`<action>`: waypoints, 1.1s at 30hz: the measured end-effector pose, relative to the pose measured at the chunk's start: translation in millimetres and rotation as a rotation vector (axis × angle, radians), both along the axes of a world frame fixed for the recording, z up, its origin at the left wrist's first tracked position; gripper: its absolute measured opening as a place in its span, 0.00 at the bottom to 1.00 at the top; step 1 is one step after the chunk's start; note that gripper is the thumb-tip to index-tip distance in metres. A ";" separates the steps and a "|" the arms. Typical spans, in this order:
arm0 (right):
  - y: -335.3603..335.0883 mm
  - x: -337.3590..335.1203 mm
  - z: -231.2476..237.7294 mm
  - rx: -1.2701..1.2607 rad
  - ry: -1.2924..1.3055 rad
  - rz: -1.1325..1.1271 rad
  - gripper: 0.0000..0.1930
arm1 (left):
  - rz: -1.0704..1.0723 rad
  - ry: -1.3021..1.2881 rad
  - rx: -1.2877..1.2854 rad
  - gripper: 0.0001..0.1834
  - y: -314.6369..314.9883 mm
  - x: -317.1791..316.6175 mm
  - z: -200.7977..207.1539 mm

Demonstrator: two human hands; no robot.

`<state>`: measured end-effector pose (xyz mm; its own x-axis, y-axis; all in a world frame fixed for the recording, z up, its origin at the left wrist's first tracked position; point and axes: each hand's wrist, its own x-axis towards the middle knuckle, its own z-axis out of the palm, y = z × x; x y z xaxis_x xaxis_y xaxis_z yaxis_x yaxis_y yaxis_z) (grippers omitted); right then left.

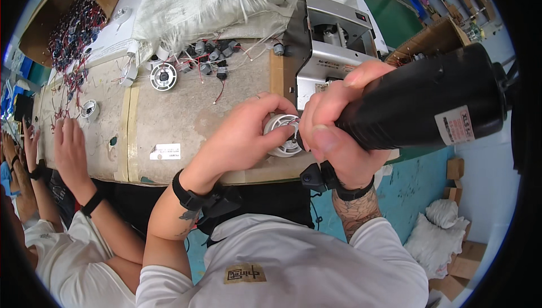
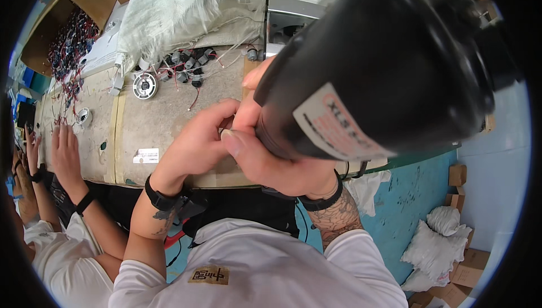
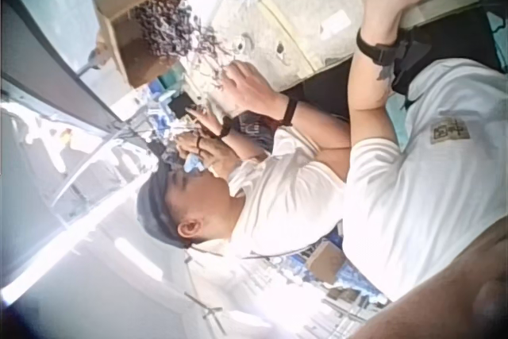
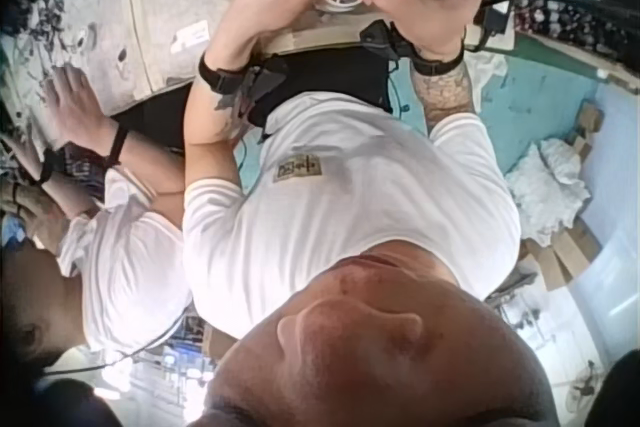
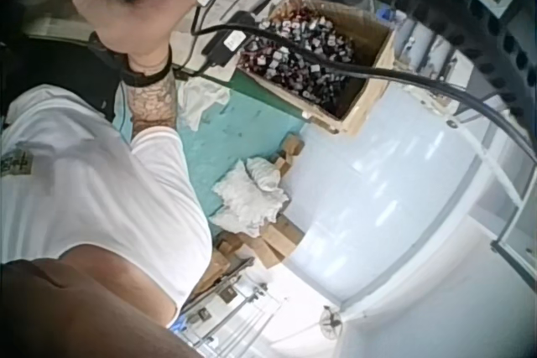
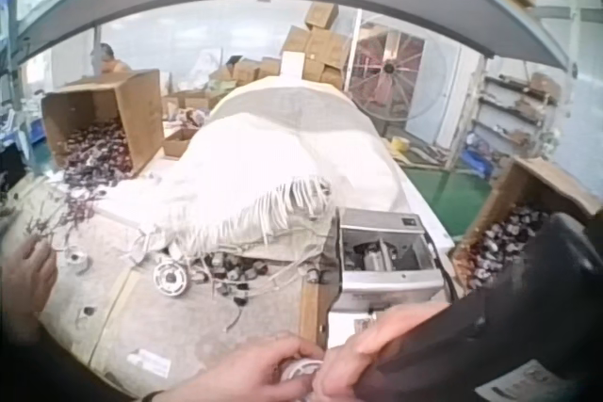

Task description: The recorder assembles small electronic or lighting components, using an electric screwdriver and emptying a large bag of plastic housings onto the workbench.

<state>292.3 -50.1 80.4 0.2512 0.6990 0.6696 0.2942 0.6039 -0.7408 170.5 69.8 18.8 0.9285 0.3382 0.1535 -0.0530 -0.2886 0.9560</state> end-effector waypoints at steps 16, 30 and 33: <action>-37.7 9.3 6.1 -0.125 0.310 -0.181 0.41 | 0.311 -0.053 0.481 0.37 -31.9 -21.8 18.1; -5.7 10.1 -17.7 -0.351 0.052 -0.125 0.41 | -0.019 -0.353 -1.374 0.24 -26.9 -9.0 20.6; -3.7 6.3 -23.8 -0.291 0.075 -0.200 0.35 | -0.011 -0.365 -1.415 0.25 -31.3 -7.2 19.7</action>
<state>298.6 -53.7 56.5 0.4433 0.7895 0.4245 0.3233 0.3009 -0.8972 163.3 38.5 38.5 0.9152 0.3967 -0.0717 -0.3452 0.8631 0.3687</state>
